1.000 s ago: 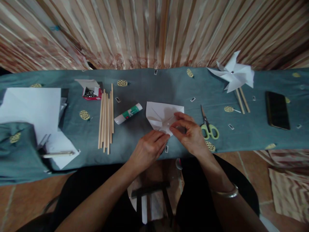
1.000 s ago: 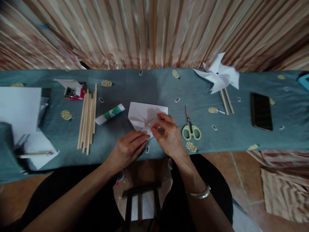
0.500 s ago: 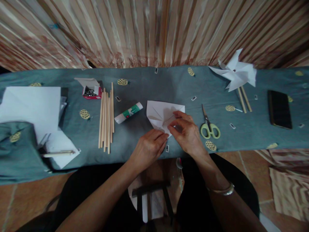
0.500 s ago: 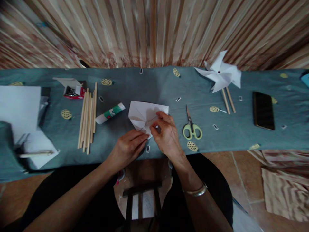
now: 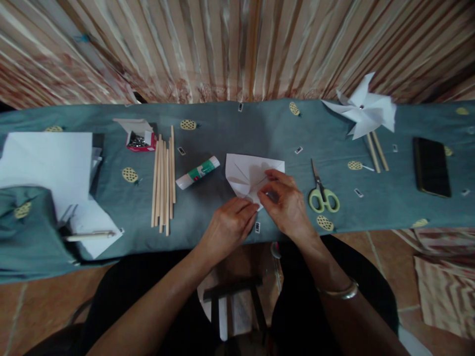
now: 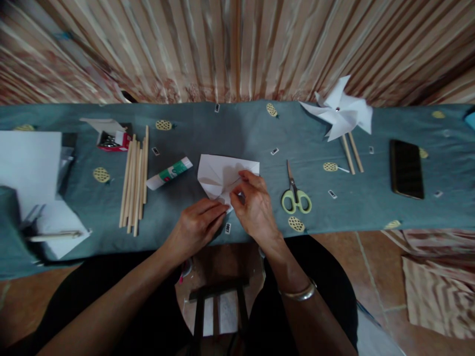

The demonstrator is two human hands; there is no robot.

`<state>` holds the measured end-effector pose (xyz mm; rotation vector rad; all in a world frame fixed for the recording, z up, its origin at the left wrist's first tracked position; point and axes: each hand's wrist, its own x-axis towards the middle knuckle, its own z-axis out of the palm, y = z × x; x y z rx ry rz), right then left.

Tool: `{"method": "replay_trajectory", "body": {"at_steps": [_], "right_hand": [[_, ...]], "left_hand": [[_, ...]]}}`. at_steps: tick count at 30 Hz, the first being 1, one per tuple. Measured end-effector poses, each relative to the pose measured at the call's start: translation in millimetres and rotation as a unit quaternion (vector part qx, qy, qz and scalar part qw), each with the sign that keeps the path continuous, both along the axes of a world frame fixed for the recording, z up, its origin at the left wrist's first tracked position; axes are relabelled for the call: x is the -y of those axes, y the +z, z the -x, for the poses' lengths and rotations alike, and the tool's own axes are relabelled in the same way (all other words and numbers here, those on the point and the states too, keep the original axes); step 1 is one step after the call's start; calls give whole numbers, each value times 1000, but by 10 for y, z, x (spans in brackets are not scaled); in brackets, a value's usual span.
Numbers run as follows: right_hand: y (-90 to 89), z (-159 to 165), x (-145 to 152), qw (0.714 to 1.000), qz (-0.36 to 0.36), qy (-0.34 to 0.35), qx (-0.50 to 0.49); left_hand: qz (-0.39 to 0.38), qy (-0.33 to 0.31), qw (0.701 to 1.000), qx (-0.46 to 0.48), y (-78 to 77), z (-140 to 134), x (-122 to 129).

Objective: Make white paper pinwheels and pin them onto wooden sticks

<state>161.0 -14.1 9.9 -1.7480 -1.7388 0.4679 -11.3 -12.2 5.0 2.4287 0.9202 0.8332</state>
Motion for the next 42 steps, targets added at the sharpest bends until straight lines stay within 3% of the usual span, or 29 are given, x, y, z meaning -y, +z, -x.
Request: {"method": "replay_trajectory", "body": {"at_steps": [15, 25, 34, 42], "right_hand": [[-14, 10, 51, 999, -18, 25, 14], [65, 48, 89, 996, -17, 68, 58], [-65, 101, 173, 988, -19, 72, 135], [-25, 114, 156, 979, -33, 96, 174]], "left_hand": [[2, 4, 1000, -2, 14, -14, -5], [4, 7, 1000, -10, 10, -18, 0], [21, 1, 1000, -12, 36, -14, 6], [19, 5, 999, -50, 36, 5, 5]]}}
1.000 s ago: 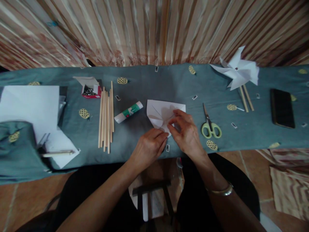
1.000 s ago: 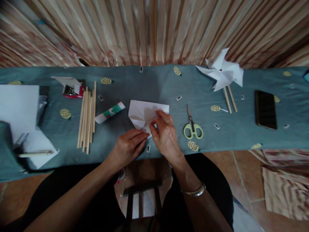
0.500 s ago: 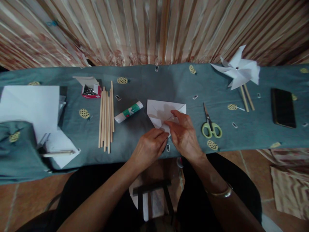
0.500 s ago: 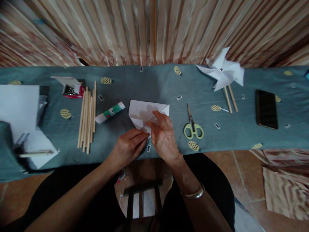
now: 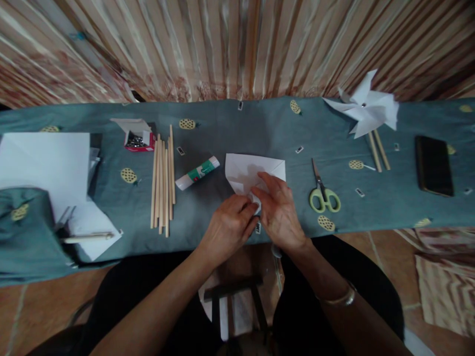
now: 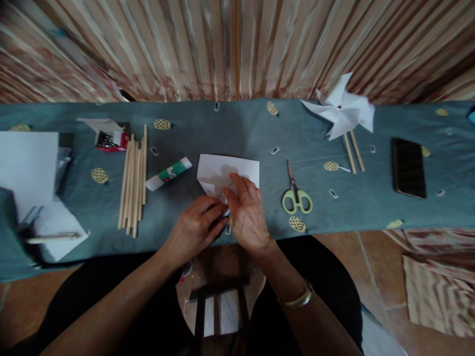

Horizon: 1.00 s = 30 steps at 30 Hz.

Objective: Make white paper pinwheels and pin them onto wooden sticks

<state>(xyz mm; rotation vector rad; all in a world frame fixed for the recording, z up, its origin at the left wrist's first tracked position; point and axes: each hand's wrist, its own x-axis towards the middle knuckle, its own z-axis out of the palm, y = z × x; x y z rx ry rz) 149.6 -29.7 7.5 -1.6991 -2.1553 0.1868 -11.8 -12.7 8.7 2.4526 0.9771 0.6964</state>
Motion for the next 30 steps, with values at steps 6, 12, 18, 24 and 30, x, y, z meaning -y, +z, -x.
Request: {"method": "replay_trajectory", "body": {"at_steps": [6, 12, 18, 24, 30], "right_hand": [[-5, -2, -2, 999, -3, -20, -34], [43, -186, -175, 991, -49, -46, -112], [-32, -321, -428, 994, -10, -89, -66], [51, -404, -474, 992, -26, -93, -81], [98, -495, -404, 990, -21, -112, -82]], "left_hand": [[-7, -1, 1000, -7, 6, -4, -5], [-10, -2, 1000, -6, 14, -6, -11], [-8, -9, 1000, -21, 16, 6, -15], [-6, -18, 999, -33, 68, 44, -29], [-30, -14, 999, -39, 97, 170, -111]]}}
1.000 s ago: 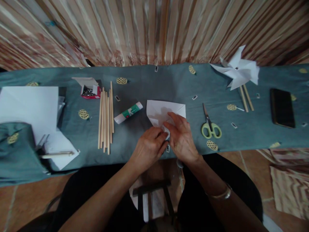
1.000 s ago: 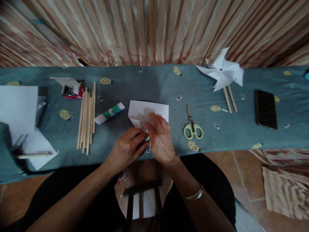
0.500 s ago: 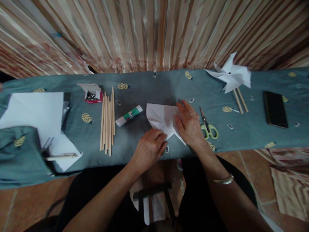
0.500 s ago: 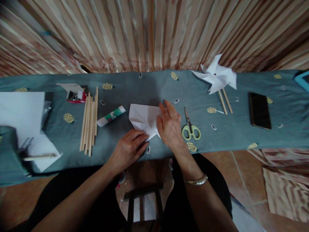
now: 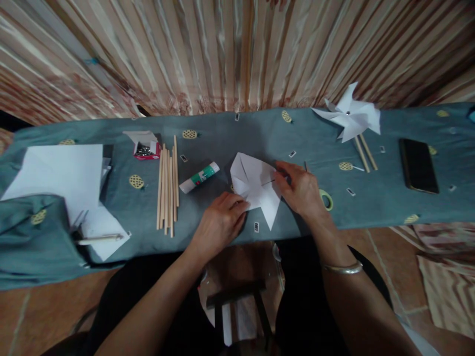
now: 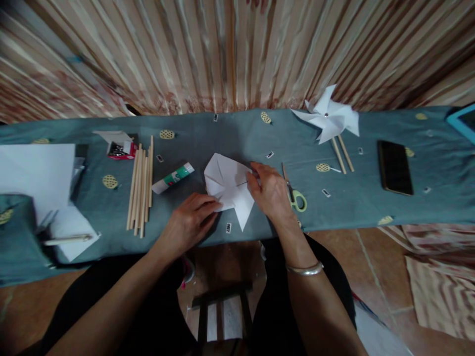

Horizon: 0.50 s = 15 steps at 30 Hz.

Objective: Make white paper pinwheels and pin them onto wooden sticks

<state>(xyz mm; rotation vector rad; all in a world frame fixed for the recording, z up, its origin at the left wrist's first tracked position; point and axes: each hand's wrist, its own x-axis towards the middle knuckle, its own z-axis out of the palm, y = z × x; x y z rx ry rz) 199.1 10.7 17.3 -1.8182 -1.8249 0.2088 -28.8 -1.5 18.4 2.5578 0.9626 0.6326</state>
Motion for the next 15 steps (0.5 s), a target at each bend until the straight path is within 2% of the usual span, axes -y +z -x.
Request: {"method": "replay_trajectory", "body": {"at_steps": [6, 15], "right_hand": [[-11, -57, 62, 1000, -16, 18, 6], [58, -109, 183, 999, 27, -29, -25]], "left_hand": [[-39, 18, 999, -10, -21, 69, -118], [-69, 54, 996, -28, -36, 100, -281]]}}
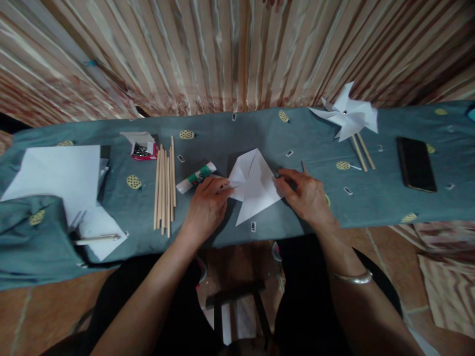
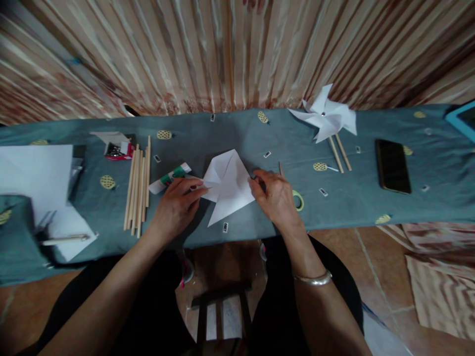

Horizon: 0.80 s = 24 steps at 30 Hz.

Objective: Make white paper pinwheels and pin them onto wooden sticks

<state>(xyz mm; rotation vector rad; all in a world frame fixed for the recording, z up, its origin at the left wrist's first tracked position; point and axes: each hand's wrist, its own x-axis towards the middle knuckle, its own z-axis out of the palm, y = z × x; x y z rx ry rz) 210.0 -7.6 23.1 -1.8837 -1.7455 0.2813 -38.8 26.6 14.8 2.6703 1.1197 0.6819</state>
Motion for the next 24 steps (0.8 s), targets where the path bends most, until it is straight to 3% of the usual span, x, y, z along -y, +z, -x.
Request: {"method": "replay_trajectory", "body": {"at_steps": [5, 10, 17, 21, 24], "right_hand": [[-11, -15, 72, 1000, 7, 1, -1], [-15, -2, 95, 1000, 9, 7, 13], [-3, -6, 116, 1000, 6, 7, -2], [-14, -66, 142, 995, 11, 20, -94], [-19, -121, 182, 975, 38, 72, -208]], "left_hand": [[-16, 19, 1000, 4, 73, -57, 83], [-3, -71, 997, 15, 73, -265, 314], [19, -78, 996, -40, 5, -418, 336], [17, -83, 996, -36, 34, -390, 348], [19, -81, 996, -20, 57, -346, 393]]}}
